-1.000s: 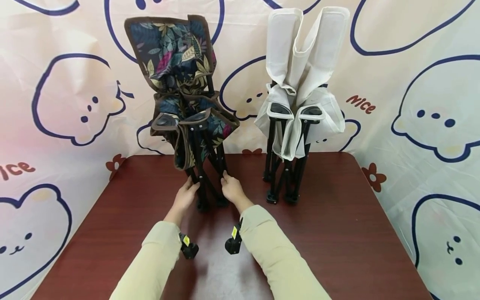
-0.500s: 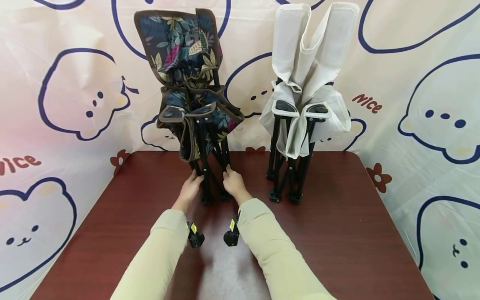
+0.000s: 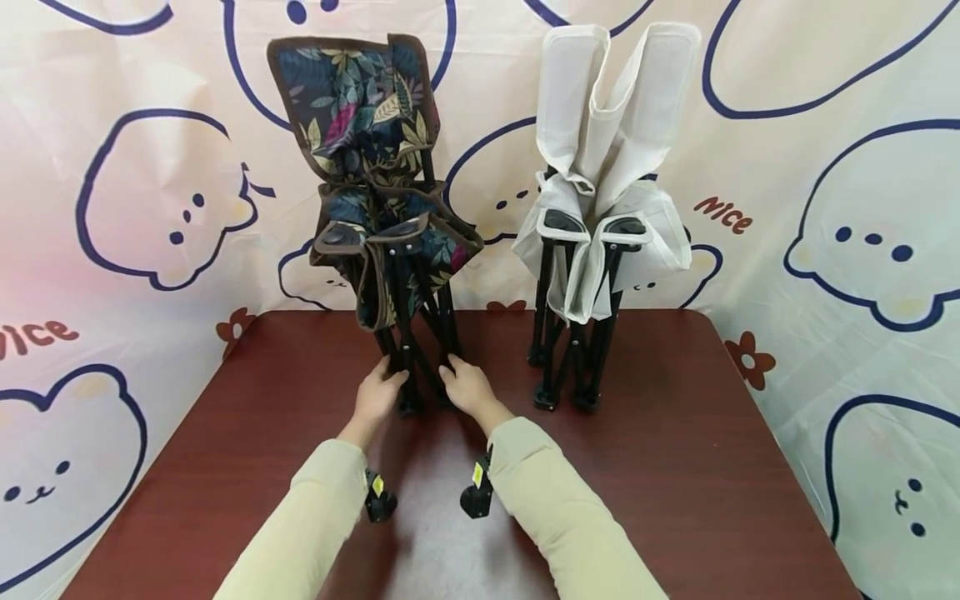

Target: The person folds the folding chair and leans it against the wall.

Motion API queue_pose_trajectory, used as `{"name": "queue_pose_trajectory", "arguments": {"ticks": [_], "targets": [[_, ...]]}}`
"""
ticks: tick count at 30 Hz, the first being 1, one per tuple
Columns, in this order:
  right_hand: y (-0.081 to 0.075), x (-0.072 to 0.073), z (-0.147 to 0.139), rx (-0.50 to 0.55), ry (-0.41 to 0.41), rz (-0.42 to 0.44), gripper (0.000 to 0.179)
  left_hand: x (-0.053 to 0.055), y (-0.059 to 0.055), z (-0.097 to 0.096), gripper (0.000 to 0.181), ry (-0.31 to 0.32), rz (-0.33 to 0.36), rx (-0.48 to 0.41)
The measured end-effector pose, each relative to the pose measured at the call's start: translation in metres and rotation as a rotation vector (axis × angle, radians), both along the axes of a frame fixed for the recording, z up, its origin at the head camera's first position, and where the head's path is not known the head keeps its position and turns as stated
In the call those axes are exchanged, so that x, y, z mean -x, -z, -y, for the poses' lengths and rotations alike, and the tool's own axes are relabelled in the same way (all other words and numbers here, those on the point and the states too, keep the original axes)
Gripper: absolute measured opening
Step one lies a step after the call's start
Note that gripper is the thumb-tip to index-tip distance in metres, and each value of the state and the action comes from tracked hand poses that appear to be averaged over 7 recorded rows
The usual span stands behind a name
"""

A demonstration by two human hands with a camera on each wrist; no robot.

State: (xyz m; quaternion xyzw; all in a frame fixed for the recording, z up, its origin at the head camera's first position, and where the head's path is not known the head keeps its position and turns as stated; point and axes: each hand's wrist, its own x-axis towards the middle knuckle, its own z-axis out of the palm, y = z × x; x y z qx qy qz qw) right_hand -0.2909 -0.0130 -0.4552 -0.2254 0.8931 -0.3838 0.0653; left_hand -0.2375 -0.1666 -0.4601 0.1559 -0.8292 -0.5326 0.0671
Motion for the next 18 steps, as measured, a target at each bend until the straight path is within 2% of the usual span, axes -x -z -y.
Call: {"name": "queue_pose_trajectory", "arguments": {"ticks": [5,9,13,18], "targets": [[0.005,-0.011,-0.014,-0.027,0.001,0.017,0.050,-0.011,0.005,-0.001,0.059,0.058,-0.036,0.182],[0.010,-0.019,-0.030,-0.038,0.008,0.004,0.051,-0.020,0.005,0.001,0.060,0.095,-0.077,0.304],[0.009,-0.027,-0.048,-0.076,0.009,-0.031,0.053,-0.030,-0.001,0.007,0.061,0.136,-0.080,0.385],[0.000,-0.035,-0.075,-0.128,0.042,-0.077,0.059,-0.040,-0.010,0.017,0.064,0.189,-0.047,0.475]]}}
